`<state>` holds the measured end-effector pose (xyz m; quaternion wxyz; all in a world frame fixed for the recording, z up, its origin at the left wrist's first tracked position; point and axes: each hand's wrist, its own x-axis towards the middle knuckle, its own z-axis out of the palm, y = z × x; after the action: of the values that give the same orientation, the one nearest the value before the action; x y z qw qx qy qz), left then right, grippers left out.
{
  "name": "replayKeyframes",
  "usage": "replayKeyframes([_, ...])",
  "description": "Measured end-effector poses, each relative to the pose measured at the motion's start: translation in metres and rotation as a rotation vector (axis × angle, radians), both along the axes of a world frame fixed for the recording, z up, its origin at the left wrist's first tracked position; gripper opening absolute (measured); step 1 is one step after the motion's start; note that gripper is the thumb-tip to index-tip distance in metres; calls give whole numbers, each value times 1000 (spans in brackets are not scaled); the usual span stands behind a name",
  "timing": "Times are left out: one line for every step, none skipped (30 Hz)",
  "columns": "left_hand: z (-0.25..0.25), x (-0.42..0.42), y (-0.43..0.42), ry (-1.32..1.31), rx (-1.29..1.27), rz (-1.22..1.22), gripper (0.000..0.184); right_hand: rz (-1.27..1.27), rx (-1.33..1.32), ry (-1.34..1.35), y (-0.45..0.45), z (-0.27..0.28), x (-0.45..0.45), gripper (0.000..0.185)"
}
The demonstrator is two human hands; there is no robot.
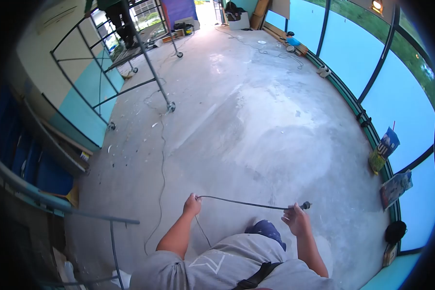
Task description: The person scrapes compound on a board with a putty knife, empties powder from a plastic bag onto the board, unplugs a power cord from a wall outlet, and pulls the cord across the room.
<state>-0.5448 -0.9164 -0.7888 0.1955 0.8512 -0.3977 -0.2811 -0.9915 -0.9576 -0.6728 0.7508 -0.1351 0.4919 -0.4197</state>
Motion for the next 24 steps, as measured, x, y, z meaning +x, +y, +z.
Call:
replayKeyframes([3,5,-42,-20,-22,-53,28,-28,21,1,-19,-10,-4,30])
replayKeyframes([4,6,-74,-37,-41,-67,27,-56,41,2,-31,-17,-9,29])
replayKeyframes([3,5,-110,-50,-56,-81,27,-67,50,-8,-55,-24,-12,28])
replayKeyframes([0,2,-145,-59,-74,-88,26,-72,56,-15,-87,-31,-14,26])
replayKeyframes([-6,-1,-175,-86,-89,-72,26,-73,60,-18,-121,-35,-16,25])
replayKeyframes([-9,-5,-203,-114,-114,-54,25,-69,64,-28,-159,-33,-17,23])
replayKeyframes([-10,-6,-229,-146,-138,-36,25,-58,49,-7,-199,-30,-18,23])
replayKeyframes([-11,-6,-250,-151,-106,-34,26,-49,41,10,-238,-28,-17,24])
replayKeyframes([-15,-8,-269,-155,-79,-33,26,-41,28,30,-279,-17,-16,24])
replayKeyframes([-20,-7,-287,-157,-44,-31,27,6,-17,74,-320,-4,-12,24])
replayKeyframes([-22,-4,-305,-145,3,-46,26,51,-56,121,-358,17,-3,23])
replayKeyframes([-26,-1,-323,-130,53,-62,26,97,-92,172,-394,32,4,23])
replayKeyframes([-31,0,-343,-112,99,-76,26,137,-128,170,-428,38,10,21])
replayKeyframes([-37,1,-364,-102,140,-73,27,181,-167,170,-463,43,16,19])
replayKeyframes([-42,2,-387,-92,178,-64,27,231,-210,168,-497,45,22,17])
replayKeyframes([-48,4,-412,-84,214,-45,28,248,-198,172,-530,44,28,16])
replayKeyframes([-51,5,-439,-68,232,-81,29,242,-188,176,-561,39,33,16])
replayKeyframes([-54,6,-466,-53,251,-111,31,241,-179,177,-590,31,37,16])
replayKeyframes([-58,10,-496,-40,266,-141,33,239,-173,177,-621,23,42,16])
replayKeyframes([-70,16,-527,-59,263,-161,35,205,-144,178,-650,14,45,16])
replayKeyframes([-84,23,-564,-79,257,-183,37,168,-119,179,-680,6,47,16])
replayKeyframes([-94,32,-599,-101,253,-206,40,130,-92,177,-709,-1,48,16])
replayKeyframes([-90,38,-637,-98,255,-208,40,84,-49,159,-737,-7,47,16])
replayKeyframes([-82,44,-677,-93,259,-209,40,39,-3,142,-762,-13,46,16])
